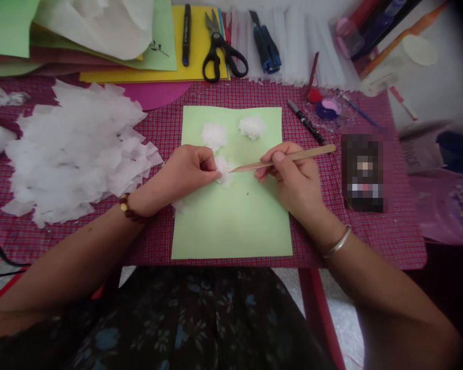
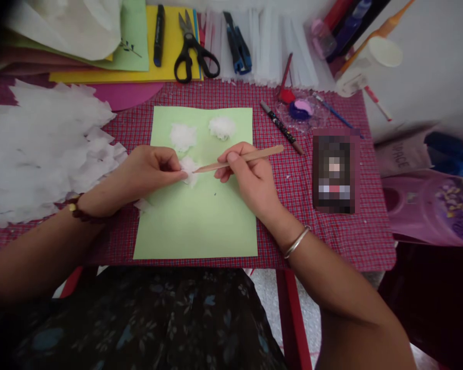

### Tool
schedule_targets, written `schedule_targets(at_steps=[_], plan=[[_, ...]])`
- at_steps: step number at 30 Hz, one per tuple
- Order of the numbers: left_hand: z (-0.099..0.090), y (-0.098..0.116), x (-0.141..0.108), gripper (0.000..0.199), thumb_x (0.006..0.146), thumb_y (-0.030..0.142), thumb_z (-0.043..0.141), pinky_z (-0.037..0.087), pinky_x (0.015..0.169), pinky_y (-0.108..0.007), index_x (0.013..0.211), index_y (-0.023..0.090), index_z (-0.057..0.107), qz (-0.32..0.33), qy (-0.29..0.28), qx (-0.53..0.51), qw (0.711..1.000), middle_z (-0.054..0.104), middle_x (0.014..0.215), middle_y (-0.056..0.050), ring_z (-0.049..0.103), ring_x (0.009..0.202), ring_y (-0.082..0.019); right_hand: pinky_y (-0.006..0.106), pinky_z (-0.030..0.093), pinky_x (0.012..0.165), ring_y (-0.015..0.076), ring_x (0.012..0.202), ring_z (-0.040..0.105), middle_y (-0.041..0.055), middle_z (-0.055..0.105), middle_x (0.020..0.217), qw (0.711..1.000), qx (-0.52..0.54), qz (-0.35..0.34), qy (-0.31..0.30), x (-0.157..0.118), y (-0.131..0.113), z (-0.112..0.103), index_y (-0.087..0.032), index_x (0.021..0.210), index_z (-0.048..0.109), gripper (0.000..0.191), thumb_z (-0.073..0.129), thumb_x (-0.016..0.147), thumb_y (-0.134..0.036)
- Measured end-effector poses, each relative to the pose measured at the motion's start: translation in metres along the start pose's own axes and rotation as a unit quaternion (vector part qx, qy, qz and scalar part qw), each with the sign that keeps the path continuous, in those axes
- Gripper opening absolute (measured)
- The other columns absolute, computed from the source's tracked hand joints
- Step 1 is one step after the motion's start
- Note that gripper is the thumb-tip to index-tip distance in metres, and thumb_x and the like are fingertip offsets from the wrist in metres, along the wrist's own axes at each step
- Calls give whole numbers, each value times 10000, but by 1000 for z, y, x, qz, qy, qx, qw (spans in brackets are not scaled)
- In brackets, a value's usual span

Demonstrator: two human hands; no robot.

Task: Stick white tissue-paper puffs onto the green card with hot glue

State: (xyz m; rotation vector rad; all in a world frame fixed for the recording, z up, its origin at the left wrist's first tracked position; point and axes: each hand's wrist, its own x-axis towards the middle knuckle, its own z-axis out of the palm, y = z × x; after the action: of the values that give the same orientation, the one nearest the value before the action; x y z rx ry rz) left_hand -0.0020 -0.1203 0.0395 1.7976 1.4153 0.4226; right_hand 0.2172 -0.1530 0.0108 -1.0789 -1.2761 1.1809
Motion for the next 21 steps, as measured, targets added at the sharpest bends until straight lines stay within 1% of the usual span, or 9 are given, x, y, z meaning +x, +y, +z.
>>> schedule_targets(at_steps=[4, 7, 10, 13, 16, 21], plan=[[0, 0, 1, 169, 694, 297, 644, 342, 528, -240, 596, 172, 584, 7, -1, -14, 1000, 606, 596, 2, 495, 561, -113, 325, 556, 644, 156, 658, 652, -8, 681, 698, 996, -51, 2, -68, -3, -3, 5, -267, 843, 641, 249, 609, 948, -490], [-4, -1, 2, 223, 721, 346, 664, 319, 512, -235, 618, 170, 574, 5, -9, -43, 999, 573, 599, 4, 473, 560, -107, 318, 545, 627, 156, 675, 644, -2, 670, 731, 993, -87, -13, -83, -6, -3, 6, -271, 858, 630, 251, 579, 965, -492], [-11, -1, 3, 263, 815, 415, 616, 271, 472, -225, 709, 179, 567, -26, -5, -81, 996, 507, 565, 31, 397, 484, -84, 300, 528, 615, 145, 690, 635, -1, 659, 773, 987, -117, -51, -93, -10, -1, 5, -261, 906, 633, 201, 535, 1002, -408], [-16, -3, 3, 257, 881, 419, 547, 256, 445, -221, 760, 191, 545, -56, -11, -88, 994, 521, 572, 36, 377, 446, -79, 303, 514, 627, 146, 714, 627, 6, 655, 813, 975, -170, -90, -111, -13, -1, 3, -252, 954, 638, 179, 494, 1022, -335], [-17, -5, 3, 247, 885, 411, 548, 249, 431, -218, 766, 194, 547, -61, -26, -84, 994, 529, 576, 35, 378, 445, -80, 320, 527, 678, 158, 767, 638, 20, 659, 842, 960, -216, -120, -135, -16, -3, 3, -239, 967, 642, 184, 471, 1023, -277], [-16, -10, 5, 177, 856, 350, 584, 241, 424, -206, 783, 189, 565, -57, -40, -97, 993, 509, 552, 49, 351, 425, -66, 342, 557, 743, 176, 870, 661, 35, 691, 912, 939, -244, -181, -159, -19, -7, 3, -246, 1032, 647, 183, 473, 1004, -199]])
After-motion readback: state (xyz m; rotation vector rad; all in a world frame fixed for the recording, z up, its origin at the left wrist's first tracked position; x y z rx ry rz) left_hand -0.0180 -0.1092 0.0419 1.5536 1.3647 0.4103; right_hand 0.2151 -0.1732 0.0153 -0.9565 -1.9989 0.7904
